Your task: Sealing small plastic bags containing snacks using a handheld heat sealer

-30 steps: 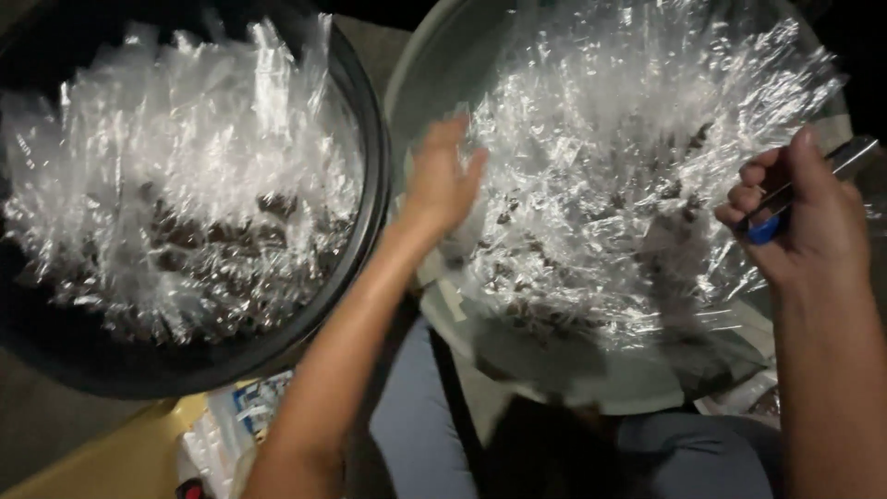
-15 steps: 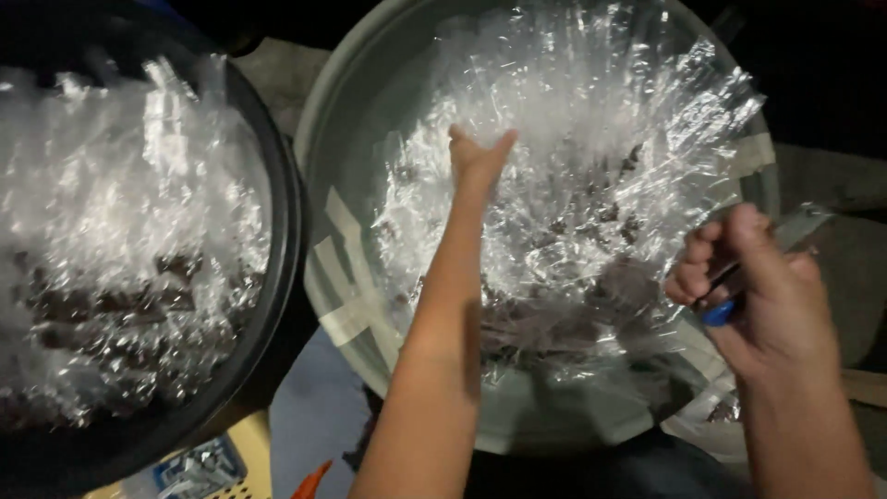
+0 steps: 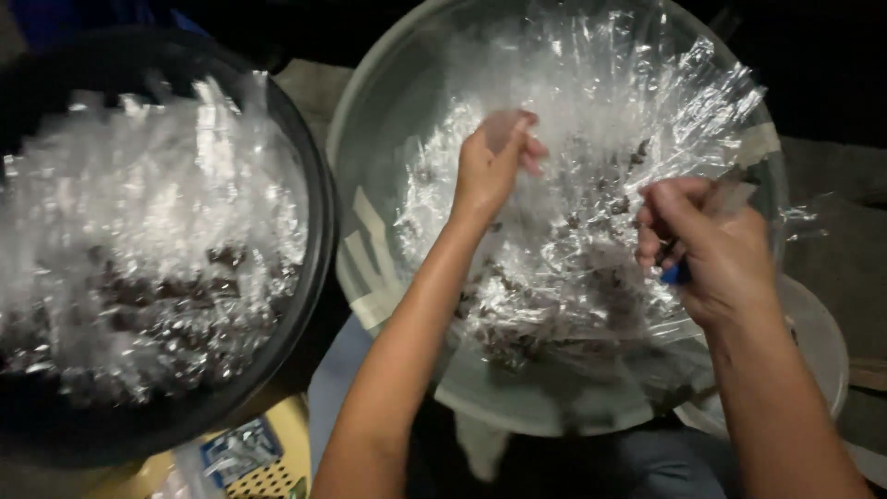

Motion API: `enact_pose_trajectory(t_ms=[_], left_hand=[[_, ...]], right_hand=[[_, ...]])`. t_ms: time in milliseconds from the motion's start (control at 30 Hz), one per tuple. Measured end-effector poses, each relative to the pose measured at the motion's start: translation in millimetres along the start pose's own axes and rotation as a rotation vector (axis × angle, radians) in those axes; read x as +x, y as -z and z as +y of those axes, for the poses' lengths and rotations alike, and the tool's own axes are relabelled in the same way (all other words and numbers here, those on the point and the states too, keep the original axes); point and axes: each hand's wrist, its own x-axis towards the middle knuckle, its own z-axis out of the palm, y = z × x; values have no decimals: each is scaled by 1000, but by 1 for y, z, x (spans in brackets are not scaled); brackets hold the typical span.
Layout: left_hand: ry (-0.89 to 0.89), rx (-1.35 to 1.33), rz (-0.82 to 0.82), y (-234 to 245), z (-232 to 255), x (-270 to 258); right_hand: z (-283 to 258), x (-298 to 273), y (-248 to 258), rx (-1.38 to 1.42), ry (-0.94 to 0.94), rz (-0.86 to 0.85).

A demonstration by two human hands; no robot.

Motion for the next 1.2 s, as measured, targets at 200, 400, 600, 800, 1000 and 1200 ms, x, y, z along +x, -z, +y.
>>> enact_pose_trajectory(t_ms=[200,400,600,800,1000,1200], left_hand=[[382,-116,-409,17,70,-67],[371,-393,-481,20,44,-101],[501,-402,-528,33,66,-90],[448,-476,-699,43,76,-89],[395,-331,-680,45,84,-95],[387,-586,-1013,62,74,-96]], right_hand=[[-5,-7,-46,-363,-103,-28],[29,19,-40,91,107,21],[-6,9,-38,220,-105,-5],[-14,-1,-28,135,20,-344],[-18,-13,-38,135,5,-210],[-20,-10,-28,154,73,-154]])
